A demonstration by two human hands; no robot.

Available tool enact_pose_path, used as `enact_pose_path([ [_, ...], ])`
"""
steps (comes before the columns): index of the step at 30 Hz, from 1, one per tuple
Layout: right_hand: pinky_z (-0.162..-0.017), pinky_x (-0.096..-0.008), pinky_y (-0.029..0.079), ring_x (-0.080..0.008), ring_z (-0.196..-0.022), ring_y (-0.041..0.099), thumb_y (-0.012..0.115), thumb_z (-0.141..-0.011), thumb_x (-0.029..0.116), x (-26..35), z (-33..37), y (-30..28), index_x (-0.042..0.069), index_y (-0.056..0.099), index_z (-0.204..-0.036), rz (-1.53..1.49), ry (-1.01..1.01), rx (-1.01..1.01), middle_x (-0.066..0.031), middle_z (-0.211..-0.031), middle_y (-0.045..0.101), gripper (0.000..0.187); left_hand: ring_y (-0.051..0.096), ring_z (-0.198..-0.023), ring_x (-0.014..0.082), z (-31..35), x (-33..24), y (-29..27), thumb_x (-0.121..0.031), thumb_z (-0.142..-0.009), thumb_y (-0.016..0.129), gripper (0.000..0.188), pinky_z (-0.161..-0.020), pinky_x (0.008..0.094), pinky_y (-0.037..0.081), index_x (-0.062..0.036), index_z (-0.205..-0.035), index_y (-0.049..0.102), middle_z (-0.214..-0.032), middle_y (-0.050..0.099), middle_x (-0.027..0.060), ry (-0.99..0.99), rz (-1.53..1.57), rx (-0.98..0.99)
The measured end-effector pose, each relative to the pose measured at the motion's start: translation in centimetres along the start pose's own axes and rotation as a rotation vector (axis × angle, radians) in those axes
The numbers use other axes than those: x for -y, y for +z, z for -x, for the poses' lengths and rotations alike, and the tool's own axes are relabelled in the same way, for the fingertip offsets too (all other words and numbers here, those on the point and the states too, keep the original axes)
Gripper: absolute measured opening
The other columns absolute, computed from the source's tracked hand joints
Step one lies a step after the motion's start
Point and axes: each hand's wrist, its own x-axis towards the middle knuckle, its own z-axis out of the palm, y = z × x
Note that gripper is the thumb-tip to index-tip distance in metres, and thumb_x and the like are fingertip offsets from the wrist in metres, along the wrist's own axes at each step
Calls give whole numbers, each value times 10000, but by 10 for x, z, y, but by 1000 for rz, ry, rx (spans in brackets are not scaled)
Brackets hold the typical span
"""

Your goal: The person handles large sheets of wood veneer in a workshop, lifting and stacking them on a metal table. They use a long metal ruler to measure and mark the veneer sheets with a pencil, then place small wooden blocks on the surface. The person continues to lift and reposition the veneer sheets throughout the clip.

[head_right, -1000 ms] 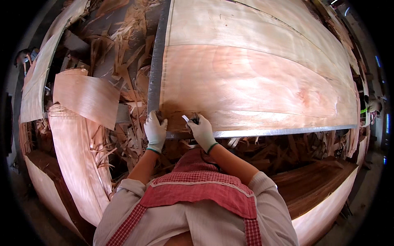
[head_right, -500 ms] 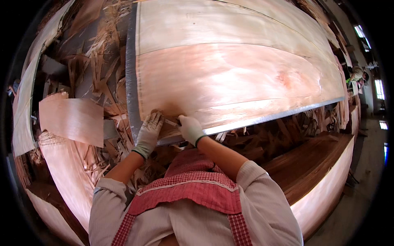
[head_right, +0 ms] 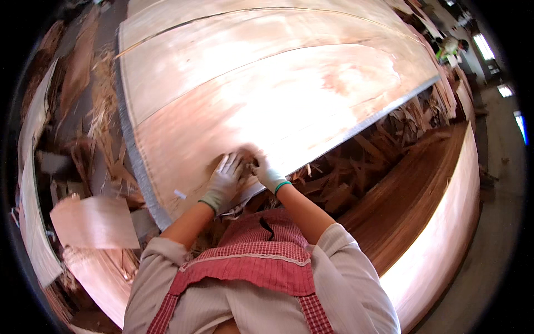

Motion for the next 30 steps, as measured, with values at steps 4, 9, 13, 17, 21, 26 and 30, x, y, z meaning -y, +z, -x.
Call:
enact_pose_path([
  [4,-614,-317,481,-150,-672,583,638,-877,185,-22,9,-73,-14,606,-1071,-172,158,140,-88,-786,648,280,404,-1307,307,-14,-9,12,-310,-884,547,466,-1155,446,193,19,-1213,548,-1332,501,188,-116,-132,116],
  [9,-572,-250,434,-77,-641,520,611,-911,151,-98,37,-139,-23,614,-945,-620,352,-197,-11,-767,608,177,368,-1330,285,-87,-40,15,-366,-802,656,639,-1159,432,187,-36,-1315,465,-1355,481,138,-103,-25,70],
  [13,-580,-228,417,-62,-636,508,632,-906,195,-128,-3,-174,33,617,-873,-774,367,-363,3,-749,610,166,393,-1300,258,-182,-62,59,-220,-821,596,684,-1094,393,311,-44,-1424,324,-1436,395,107,-14,65,90],
  [17,-470,-213,375,-74,-514,459,642,-900,193,-154,-43,-181,55,623,-927,-871,426,-316,3,-732,613,142,487,-1164,208,-248,-82,71,-110,-846,475,576,-909,349,445,-52,-1410,373,-1435,405,62,94,-104,128],
  [21,-522,-254,424,-100,-565,504,689,-865,208,-185,-54,-177,14,639,-1017,-632,293,-319,-16,-721,598,252,555,-1003,180,-266,-99,83,-129,-839,484,511,-812,304,440,-89,-1348,476,-1445,410,68,249,-402,223],
  [26,-725,-387,497,-324,-795,649,679,-832,200,-214,-65,-243,8,640,-977,-34,228,-173,-184,-850,668,244,564,-1025,214,-292,-118,86,-146,-848,488,328,-869,358,433,-85,-1149,602,-1249,585,63,61,-231,163],
  [30,-616,-285,484,-140,-702,581,613,-888,67,-204,-75,-267,-42,607,-987,-735,413,-217,-94,-830,659,147,503,-1207,267,-346,-131,96,-192,-839,561,400,-1076,406,341,-41,-1210,567,-1239,589,111,115,-1,-99],
])
